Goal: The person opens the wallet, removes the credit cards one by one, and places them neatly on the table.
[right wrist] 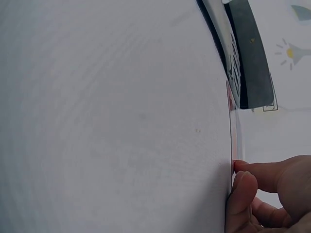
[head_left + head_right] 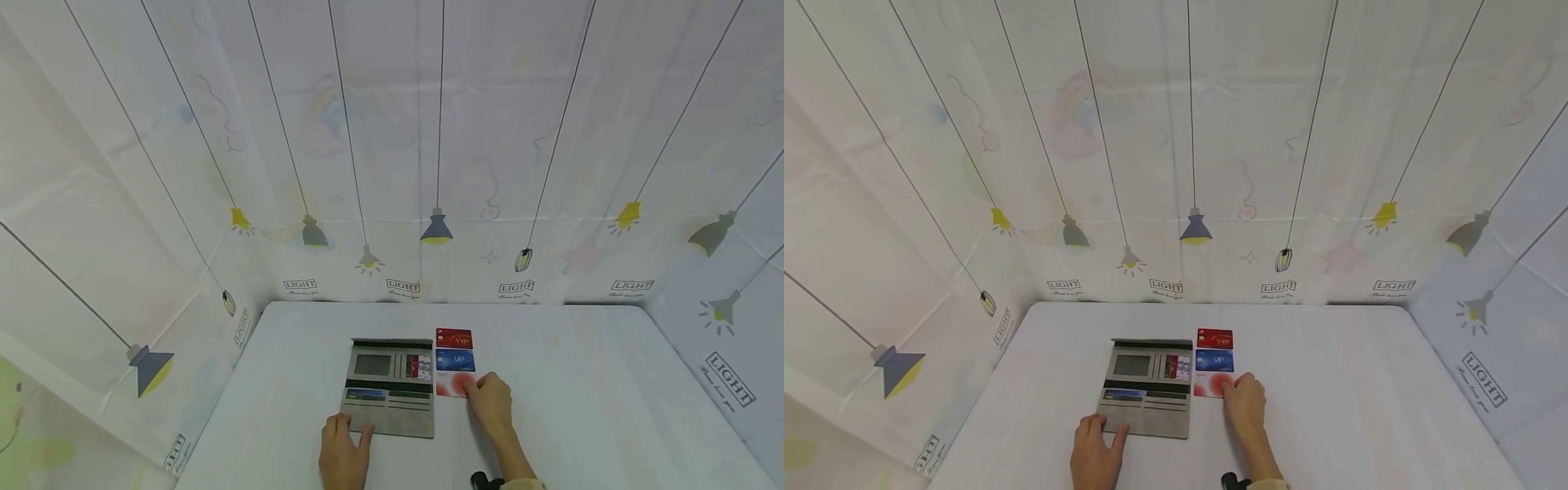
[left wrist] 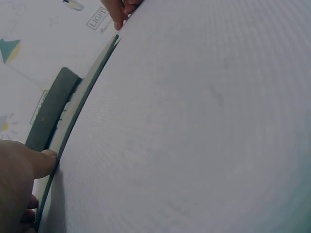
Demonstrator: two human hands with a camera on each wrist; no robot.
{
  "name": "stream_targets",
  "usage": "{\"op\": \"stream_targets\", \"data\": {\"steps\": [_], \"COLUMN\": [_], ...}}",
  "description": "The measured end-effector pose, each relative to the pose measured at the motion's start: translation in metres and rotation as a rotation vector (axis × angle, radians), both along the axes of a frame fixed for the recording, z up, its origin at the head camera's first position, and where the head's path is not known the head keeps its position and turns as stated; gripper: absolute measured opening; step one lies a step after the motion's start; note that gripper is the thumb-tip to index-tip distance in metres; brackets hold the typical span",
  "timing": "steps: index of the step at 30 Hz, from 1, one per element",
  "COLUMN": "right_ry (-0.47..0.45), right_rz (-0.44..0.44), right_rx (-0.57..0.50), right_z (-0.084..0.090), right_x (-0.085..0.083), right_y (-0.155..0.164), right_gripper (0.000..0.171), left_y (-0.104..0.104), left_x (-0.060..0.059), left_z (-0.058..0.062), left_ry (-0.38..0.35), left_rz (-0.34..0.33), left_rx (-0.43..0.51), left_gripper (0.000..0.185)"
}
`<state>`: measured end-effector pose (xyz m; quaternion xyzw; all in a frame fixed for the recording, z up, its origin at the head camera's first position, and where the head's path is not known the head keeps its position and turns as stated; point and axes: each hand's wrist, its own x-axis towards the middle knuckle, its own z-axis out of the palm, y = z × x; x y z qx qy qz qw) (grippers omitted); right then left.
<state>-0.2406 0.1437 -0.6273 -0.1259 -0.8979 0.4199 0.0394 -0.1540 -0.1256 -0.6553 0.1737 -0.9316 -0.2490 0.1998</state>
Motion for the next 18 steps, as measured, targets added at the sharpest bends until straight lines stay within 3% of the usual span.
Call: {"op": "stream_targets", "data": {"steps": [11, 18], "right_ry": [-0.028, -0.033], "right_rz": [-0.001, 0.010], "right_rx": [-0.011, -0.020], "right_z": [-0.0023, 0.0054], "right_x": [-0.0029, -0.0012], "right_y": [0.0011, -0.0035], "right_gripper": [0.027, 0.028], "left_y": [0.0000, -0.0003], "left_x": [0.0003, 0.0010], "left_z": [-0.0007, -0.0002], "left_ry": [0.017, 0.019], "left_rz": [-0.008, -0.009], "left_rx": [-0.003, -0.007], "left_gripper": [0.049, 0.048]}}
